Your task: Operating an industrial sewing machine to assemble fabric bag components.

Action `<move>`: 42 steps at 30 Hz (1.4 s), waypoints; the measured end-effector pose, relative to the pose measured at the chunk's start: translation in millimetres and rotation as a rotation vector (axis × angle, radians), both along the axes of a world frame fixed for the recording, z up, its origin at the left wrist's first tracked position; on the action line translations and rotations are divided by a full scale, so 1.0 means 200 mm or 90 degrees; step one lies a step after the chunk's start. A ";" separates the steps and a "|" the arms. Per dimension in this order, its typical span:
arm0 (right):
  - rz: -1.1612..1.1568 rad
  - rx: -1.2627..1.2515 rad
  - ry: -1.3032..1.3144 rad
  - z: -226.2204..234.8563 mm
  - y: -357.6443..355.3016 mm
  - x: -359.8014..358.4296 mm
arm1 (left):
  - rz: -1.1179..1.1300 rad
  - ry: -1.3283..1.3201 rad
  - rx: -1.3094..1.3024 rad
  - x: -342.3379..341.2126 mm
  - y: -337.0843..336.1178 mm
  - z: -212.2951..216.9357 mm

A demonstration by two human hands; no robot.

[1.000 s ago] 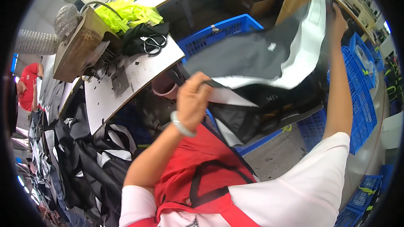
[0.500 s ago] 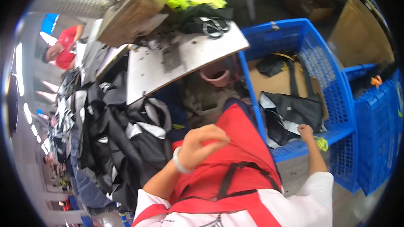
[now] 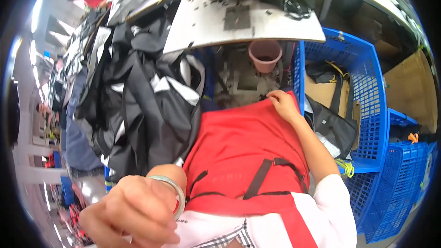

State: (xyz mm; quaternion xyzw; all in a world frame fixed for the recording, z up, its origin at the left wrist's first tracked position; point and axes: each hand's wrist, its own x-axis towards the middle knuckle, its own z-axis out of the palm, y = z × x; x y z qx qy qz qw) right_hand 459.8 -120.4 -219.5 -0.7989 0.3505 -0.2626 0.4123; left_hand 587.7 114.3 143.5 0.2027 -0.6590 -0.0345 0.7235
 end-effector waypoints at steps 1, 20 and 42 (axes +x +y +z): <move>0.032 -0.022 0.036 -0.09 0.07 0.02 | -0.116 -0.023 0.225 0.08 0.13 0.06; 0.196 -0.088 0.207 -0.10 0.18 0.15 | -0.644 0.093 0.335 0.23 0.32 -0.10; 0.205 -0.053 0.312 -0.08 0.19 0.21 | 0.851 -0.180 0.540 1.21 0.95 -0.51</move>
